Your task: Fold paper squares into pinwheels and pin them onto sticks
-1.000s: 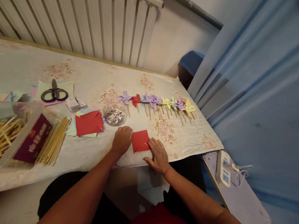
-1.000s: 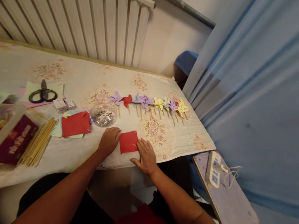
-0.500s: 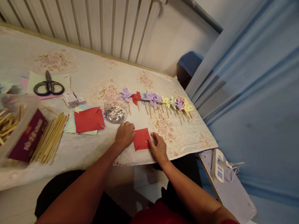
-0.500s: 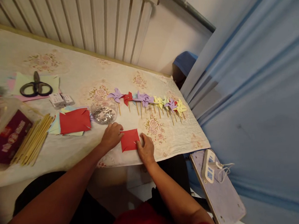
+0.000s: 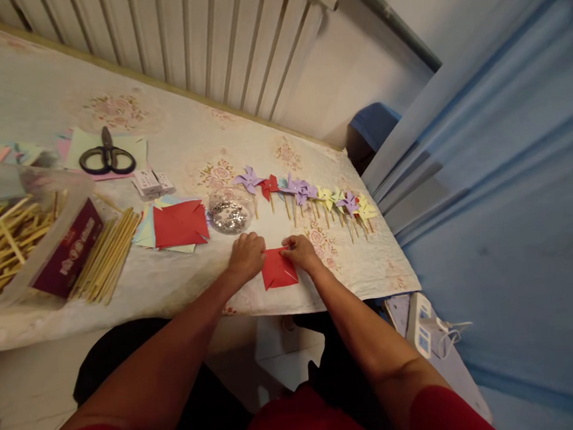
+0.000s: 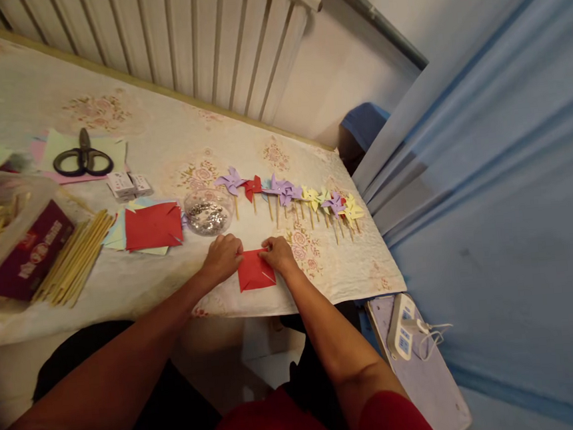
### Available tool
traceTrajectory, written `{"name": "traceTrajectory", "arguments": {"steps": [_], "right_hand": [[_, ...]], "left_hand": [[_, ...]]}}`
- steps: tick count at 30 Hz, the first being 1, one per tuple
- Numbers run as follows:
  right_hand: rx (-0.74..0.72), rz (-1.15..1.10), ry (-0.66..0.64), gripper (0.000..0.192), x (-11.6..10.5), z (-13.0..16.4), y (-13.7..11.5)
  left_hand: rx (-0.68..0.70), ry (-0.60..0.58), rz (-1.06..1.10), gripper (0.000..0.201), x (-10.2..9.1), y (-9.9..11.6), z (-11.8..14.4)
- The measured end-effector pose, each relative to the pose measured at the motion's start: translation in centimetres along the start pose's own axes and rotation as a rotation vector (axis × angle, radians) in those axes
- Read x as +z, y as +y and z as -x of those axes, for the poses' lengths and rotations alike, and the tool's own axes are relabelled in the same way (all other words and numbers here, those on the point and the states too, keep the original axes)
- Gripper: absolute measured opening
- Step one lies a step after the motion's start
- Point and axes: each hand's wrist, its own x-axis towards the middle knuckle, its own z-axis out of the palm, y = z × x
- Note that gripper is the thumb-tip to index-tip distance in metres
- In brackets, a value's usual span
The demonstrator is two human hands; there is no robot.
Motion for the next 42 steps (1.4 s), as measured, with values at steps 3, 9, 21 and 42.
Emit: {"name": "traceTrajectory", "arguments": {"steps": [3, 9, 21, 42], "right_hand": [[-0.005, 0.007, -0.038, 0.006, 0.1, 0.0, 0.0], [0.001, -0.013, -0.034, 0.014, 0.2, 0.8, 0.2], [-0.039, 0.051, -0.114, 0.019, 0.0, 1.3, -0.4], [0.169, -0.998, -0.076, 0.042, -2.9, 2.3, -1.7]], "left_hand": [[-0.003, 0.018, 0.026, 0.016, 0.3, -0.2, 0.0], [-0.028, 0.035, 0.133, 0.027, 0.6, -0.7, -0.5], [-0.018, 0.04, 0.162, 0.022, 0.6, -1.0, -0.9], [-0.181, -0.177, 1.311, 0.039, -1.3, 0.4, 0.0]]}}
